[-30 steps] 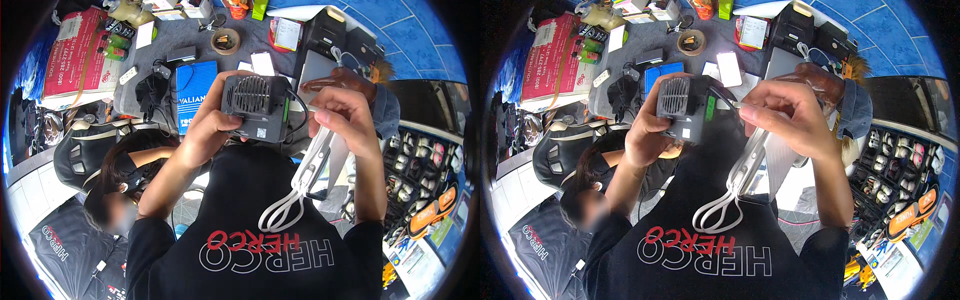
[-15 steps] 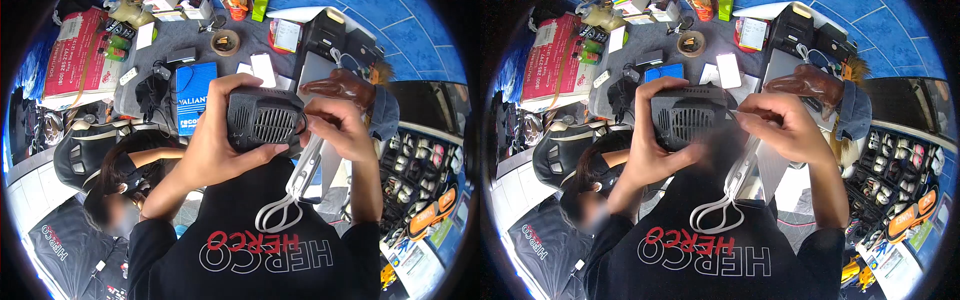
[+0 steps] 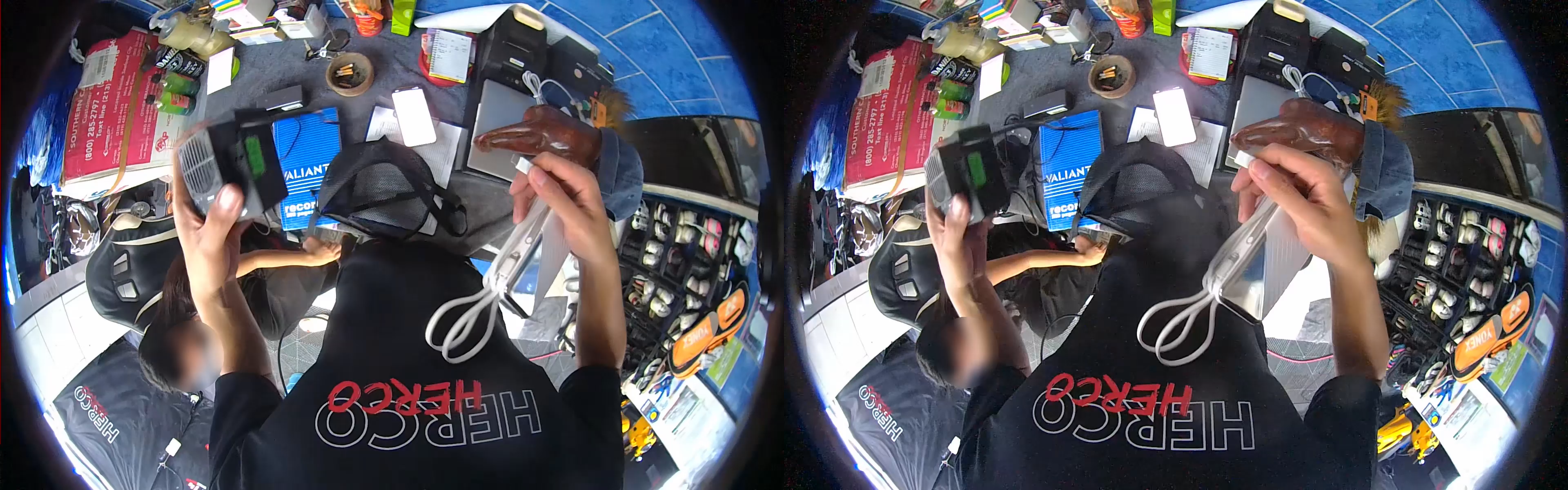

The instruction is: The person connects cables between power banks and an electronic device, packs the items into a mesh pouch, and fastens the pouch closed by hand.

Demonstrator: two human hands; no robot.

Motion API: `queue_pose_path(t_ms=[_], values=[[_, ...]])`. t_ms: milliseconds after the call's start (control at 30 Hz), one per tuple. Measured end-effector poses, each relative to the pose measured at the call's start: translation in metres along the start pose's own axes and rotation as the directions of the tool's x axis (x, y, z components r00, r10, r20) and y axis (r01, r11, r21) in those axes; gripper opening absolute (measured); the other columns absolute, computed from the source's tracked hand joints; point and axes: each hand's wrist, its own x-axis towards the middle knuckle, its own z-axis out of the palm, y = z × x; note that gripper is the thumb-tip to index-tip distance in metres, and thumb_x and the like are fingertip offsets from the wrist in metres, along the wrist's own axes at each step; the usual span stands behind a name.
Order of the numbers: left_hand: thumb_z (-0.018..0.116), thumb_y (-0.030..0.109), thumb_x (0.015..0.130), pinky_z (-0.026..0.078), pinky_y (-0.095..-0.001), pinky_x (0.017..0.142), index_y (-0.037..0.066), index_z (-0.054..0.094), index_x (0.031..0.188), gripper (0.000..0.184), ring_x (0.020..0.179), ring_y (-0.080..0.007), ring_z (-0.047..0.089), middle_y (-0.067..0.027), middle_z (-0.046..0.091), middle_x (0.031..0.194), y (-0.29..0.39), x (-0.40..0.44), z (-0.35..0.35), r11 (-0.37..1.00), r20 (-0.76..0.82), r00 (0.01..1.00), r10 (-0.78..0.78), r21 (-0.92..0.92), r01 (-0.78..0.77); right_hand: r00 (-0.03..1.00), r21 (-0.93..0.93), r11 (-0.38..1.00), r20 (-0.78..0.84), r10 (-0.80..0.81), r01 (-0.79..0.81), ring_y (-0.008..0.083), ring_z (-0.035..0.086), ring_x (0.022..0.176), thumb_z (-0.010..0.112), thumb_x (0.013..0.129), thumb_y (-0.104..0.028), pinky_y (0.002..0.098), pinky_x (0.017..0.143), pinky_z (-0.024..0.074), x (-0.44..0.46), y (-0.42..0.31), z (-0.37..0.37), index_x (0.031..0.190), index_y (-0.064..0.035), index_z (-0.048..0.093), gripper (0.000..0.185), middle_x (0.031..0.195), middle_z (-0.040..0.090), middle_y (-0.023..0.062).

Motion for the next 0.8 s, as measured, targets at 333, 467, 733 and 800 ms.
queue_pose_path(t_ms=[333, 467, 733, 800], values=[[0.071, 0.018, 0.085, 0.062, -0.0386, 0.078, 0.002, 0.042, 0.146, 0.069, 0.102, -0.0247, 0.069, -0.0152, 0.061, 0.125, -0.059, 0.0, 0.028, 0.72, 0.407, 0.814, -0.414, -0.4, 0.566, 0.954, 0.146, 0.951, -0.084, 0.288, -0.274, 0.0111, 0.064, 0.066, 0.054, 0.106, -0.033, 0.0234, 0.065, 0.0499, 0.005, 0.054, 0.001, 0.103, -0.0023, 0.065, 0.033, 0.086, 0.067, 0.0067], [0.078, 0.006, 0.08, 0.056, -0.0331, 0.09, 0.004, 0.049, 0.123, 0.052, 0.102, -0.0198, 0.067, -0.0098, 0.064, 0.113, -0.141, 0.004, 0.039, 0.736, 0.421, 0.721, -0.551, -0.161, 0.657, 0.889, 0.365, 0.877, -0.215, 0.405, -0.312, 0.0103, 0.063, 0.065, 0.055, 0.105, -0.035, 0.0224, 0.065, 0.0495, -0.003, 0.091, 0.006, 0.102, -0.0044, 0.066, 0.033, 0.079, 0.064, 0.0039], [0.077, 0.0, 0.072, 0.054, -0.0469, 0.085, 0.009, 0.05, 0.126, 0.061, 0.101, -0.0422, 0.066, -0.0208, 0.066, 0.114, -0.269, -0.021, 0.032, 0.711, 0.558, 0.79, -0.254, 0.662, -0.238, 0.971, 0.946, 0.257, 0.152, 0.185, -0.197, 0.0201, 0.055, 0.056, 0.044, 0.108, -0.041, 0.0291, 0.043, 0.0438, -0.032, 0.157, -0.002, 0.115, -0.0033, 0.054, 0.04, 0.083, 0.058, 0.0117], [0.072, 0.001, 0.076, 0.054, -0.0479, 0.084, 0.01, 0.052, 0.127, 0.056, 0.102, -0.04, 0.066, -0.0186, 0.065, 0.114, -0.272, -0.026, 0.033, 0.509, 0.49, 0.823, -0.287, 0.806, -0.302, 0.969, 0.962, 0.201, 0.145, 0.2, -0.186, 0.0193, 0.053, 0.058, 0.043, 0.109, -0.036, 0.029, 0.044, 0.0426, -0.035, 0.157, 0.002, 0.114, -0.0039, 0.055, 0.035, 0.08, 0.054, 0.0101]])
